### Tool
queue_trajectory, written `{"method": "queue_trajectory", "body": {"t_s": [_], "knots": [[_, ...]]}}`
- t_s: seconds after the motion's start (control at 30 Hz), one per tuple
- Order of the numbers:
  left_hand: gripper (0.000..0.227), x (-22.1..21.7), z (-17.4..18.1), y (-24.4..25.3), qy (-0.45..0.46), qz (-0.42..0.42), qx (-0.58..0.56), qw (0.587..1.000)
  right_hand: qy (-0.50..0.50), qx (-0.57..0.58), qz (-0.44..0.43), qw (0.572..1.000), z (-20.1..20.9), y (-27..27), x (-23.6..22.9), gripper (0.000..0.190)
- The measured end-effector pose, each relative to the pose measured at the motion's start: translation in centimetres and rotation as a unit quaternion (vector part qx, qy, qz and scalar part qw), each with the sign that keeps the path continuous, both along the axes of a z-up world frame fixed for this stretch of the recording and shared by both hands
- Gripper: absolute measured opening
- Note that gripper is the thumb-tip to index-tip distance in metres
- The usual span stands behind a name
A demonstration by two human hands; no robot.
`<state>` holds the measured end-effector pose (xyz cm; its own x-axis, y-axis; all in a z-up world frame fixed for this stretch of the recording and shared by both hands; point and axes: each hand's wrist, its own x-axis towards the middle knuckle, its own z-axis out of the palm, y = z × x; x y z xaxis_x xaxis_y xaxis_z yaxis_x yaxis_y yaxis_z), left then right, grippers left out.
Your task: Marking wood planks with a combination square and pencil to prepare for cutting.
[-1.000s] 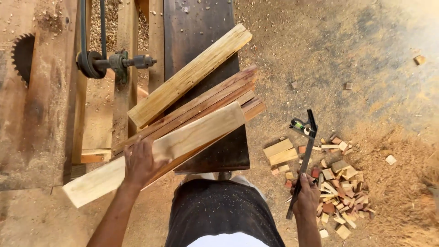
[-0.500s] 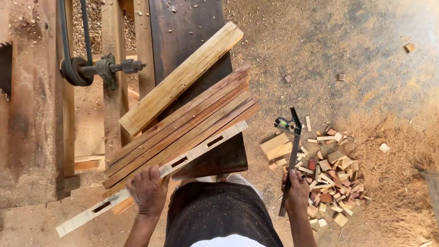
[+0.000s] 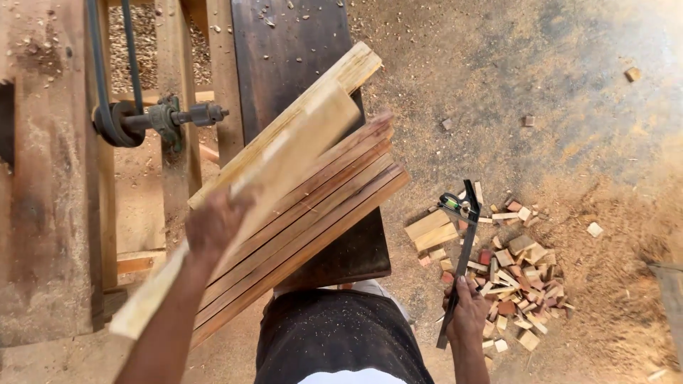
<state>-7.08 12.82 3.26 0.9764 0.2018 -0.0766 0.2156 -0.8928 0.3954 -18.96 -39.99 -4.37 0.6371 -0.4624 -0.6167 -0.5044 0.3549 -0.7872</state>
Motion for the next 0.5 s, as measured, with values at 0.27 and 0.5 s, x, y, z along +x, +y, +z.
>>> {"method": "queue_trajectory", "body": {"t_s": [0.27,0.5], "knots": [[0.054,16.8,-8.6,2.0,0.062,-0.013,0.13,0.989,0.018,-0.024,-0.05,0.998,1.0,0.5,-2.8,0.022],[0.065,12.9,-9.8,-0.9,0.044,-0.049,0.042,0.997,0.027,-0.002,-0.077,0.997,0.2,1.8,-4.3,0.025]]}}
